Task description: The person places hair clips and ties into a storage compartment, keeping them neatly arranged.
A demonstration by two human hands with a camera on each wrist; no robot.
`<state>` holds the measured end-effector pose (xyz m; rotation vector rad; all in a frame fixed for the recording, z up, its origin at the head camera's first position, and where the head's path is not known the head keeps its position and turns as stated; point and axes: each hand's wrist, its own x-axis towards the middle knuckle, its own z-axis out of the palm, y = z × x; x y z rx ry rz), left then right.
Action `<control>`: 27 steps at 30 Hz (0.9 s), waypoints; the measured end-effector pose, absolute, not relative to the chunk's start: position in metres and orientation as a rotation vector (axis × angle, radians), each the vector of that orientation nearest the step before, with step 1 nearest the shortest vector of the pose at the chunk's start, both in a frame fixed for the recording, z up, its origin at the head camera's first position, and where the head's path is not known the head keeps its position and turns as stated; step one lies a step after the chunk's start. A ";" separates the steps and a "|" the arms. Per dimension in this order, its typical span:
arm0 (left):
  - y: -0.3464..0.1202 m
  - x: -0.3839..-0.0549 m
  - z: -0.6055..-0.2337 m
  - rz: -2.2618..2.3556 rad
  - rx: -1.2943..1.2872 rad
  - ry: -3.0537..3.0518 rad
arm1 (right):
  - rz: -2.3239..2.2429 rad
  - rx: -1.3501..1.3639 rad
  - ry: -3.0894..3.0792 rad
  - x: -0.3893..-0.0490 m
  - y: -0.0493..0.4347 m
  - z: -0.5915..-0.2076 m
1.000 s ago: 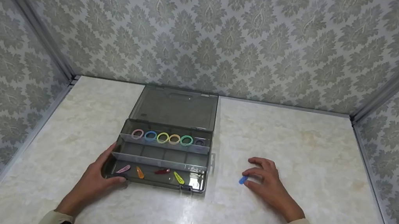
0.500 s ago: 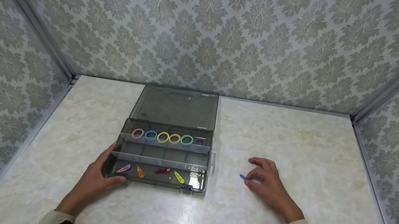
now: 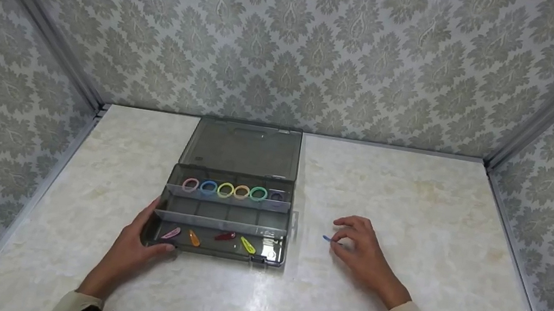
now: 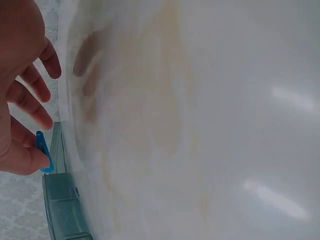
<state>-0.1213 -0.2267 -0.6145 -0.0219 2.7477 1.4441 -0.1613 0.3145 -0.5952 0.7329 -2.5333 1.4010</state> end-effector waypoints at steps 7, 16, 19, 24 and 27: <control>-0.225 -0.121 -0.612 1.422 -0.006 2.768 | 1.378 0.781 -2.400 -0.168 0.300 -0.596; -0.225 -0.121 -0.613 1.414 -0.037 2.754 | 1.380 0.806 -2.404 -0.172 0.282 -0.590; -0.226 -0.121 -0.613 1.413 -0.050 2.747 | 1.361 0.823 -2.406 -0.173 0.275 -0.588; -0.226 -0.121 -0.613 1.423 -0.039 2.751 | 1.347 0.897 -2.372 -0.176 0.264 -0.585; -0.226 -0.120 -0.614 1.434 -0.032 2.750 | 1.348 0.946 -2.332 -0.179 0.258 -0.583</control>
